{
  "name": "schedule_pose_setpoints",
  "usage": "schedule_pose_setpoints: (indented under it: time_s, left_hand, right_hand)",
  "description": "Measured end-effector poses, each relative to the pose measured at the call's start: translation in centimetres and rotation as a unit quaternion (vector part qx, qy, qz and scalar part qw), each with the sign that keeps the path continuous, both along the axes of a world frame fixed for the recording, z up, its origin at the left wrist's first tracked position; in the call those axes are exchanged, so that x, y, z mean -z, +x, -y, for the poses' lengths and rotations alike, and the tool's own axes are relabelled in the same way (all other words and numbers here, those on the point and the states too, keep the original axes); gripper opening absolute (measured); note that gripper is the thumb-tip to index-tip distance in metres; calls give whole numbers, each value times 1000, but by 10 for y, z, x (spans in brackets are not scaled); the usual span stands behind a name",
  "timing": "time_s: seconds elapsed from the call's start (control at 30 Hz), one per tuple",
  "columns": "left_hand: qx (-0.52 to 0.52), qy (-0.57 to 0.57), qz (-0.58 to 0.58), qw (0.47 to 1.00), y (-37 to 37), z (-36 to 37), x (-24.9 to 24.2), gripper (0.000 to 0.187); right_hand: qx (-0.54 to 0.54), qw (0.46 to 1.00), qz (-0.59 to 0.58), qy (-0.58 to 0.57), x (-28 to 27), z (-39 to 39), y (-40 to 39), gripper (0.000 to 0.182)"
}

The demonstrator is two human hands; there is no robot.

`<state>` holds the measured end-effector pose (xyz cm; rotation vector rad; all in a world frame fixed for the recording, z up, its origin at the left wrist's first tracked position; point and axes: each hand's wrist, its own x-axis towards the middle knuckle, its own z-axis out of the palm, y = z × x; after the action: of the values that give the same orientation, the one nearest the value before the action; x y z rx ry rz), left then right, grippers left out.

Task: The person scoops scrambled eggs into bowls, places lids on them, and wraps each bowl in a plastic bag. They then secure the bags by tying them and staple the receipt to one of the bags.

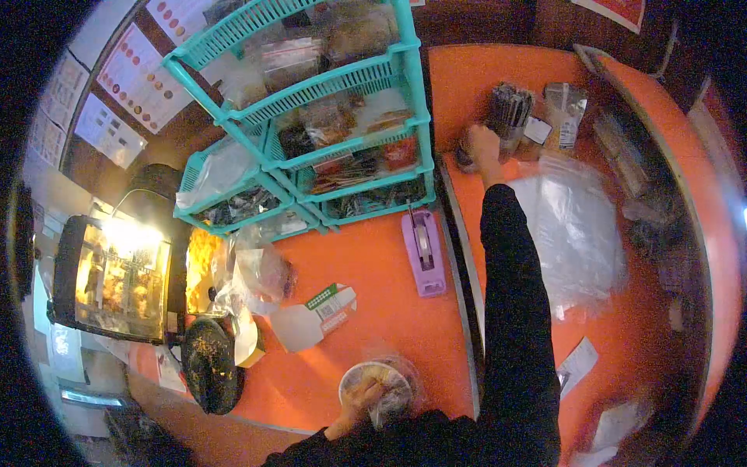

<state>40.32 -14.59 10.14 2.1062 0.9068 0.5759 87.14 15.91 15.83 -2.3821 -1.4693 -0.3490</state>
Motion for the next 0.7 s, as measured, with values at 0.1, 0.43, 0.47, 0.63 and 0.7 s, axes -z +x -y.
schedule_pose_setpoints:
  time_s: [0.1, 0.43, 0.47, 0.63, 0.7]
  left_hand:
    - [24, 38, -114, 992, 15, -14, -69, 21]
    - [-19, -105, -66, 992, 10, -9, -49, 20]
    - [-8, -68, -70, 995, 10, -11, -51, 19]
    - [29, 75, -80, 994, 12, -14, -56, 19]
    - [18, 74, -70, 995, 13, -13, -54, 20]
  right_hand:
    - [5, 1000, -7, 16, -6, 3, -4, 14]
    - [-4, 1000, 24, 11, 12, -4, 3, 12]
    - [2, 999, 37, 17, 11, -3, 3, 12]
    - [-25, 993, 109, 21, 3, 0, -2, 12]
    - [-38, 992, 123, 7, -2, 1, -3, 12]
